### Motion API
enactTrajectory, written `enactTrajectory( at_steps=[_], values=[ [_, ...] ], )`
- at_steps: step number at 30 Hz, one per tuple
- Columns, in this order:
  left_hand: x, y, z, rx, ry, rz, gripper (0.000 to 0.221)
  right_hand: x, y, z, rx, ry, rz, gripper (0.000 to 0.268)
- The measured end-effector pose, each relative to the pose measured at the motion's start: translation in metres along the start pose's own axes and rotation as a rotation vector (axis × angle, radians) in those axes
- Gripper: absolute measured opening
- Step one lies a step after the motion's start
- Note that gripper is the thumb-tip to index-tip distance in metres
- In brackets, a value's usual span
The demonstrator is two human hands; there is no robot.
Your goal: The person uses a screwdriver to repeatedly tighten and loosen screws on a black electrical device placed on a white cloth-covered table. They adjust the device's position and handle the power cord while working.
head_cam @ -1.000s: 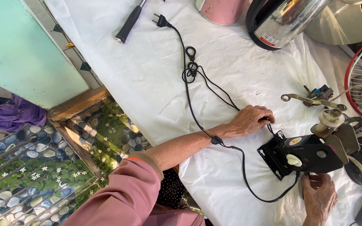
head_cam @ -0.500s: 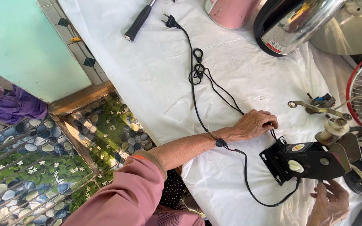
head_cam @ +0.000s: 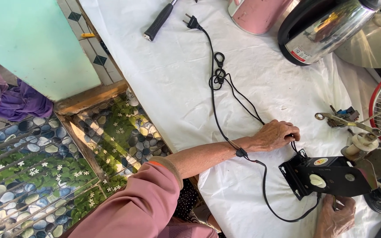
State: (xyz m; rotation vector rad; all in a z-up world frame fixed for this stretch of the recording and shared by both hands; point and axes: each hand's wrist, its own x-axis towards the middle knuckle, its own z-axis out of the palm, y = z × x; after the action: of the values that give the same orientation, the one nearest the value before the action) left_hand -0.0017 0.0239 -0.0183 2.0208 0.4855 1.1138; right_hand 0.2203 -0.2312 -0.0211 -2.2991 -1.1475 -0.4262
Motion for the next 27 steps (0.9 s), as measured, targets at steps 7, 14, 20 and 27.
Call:
enactTrajectory(
  at_steps=[7, 14, 20, 27],
  values=[
    [0.0, -0.001, 0.001, -0.003, -0.02, 0.002, 0.014, -0.004, 0.011, 0.013, -0.07, 0.073, -0.123, 0.028],
    [0.0, 0.0, 0.0, 0.009, -0.03, -0.015, 0.017, -0.003, 0.031, 0.024, -0.094, 0.099, -0.162, 0.026],
    [-0.001, -0.001, 0.001, -0.017, -0.015, 0.022, 0.015, -0.004, 0.032, 0.023, -0.089, 0.083, -0.166, 0.025],
    [-0.002, -0.003, 0.003, -0.014, -0.026, 0.021, 0.015, -0.003, 0.042, 0.028, -0.102, 0.093, -0.186, 0.025]
  ],
)
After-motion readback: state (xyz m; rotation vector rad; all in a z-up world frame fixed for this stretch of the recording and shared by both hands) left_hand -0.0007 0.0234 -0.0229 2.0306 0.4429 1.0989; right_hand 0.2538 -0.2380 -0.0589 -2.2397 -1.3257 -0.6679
